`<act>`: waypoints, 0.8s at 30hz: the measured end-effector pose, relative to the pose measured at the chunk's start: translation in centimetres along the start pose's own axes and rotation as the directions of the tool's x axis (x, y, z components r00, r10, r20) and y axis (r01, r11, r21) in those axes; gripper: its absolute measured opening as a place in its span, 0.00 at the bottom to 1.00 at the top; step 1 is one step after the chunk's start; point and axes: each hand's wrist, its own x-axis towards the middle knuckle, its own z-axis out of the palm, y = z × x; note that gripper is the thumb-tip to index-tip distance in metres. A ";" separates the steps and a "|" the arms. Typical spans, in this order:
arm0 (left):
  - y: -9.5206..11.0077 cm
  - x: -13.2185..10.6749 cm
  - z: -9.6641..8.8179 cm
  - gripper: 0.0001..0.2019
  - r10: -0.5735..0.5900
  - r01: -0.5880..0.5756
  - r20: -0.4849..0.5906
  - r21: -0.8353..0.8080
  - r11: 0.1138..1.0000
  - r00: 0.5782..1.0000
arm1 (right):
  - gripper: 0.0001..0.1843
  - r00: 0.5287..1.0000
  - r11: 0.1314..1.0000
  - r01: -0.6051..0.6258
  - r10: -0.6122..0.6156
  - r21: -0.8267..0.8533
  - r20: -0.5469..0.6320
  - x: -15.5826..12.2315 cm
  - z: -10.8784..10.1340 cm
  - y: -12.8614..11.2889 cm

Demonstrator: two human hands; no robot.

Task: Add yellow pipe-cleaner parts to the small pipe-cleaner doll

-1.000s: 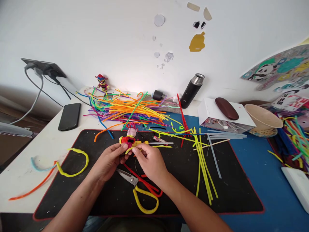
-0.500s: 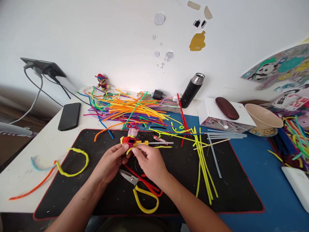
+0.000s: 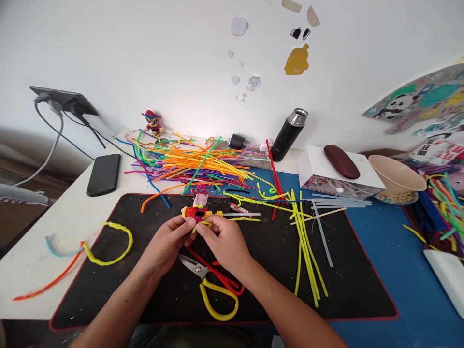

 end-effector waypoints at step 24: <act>0.2 -0.6 0.2 0.23 0.061 -0.063 0.057 0.025 0.998 0.997 | 0.20 1.000 0.992 -0.012 0.013 0.122 -0.012 0.2 -0.2 -0.9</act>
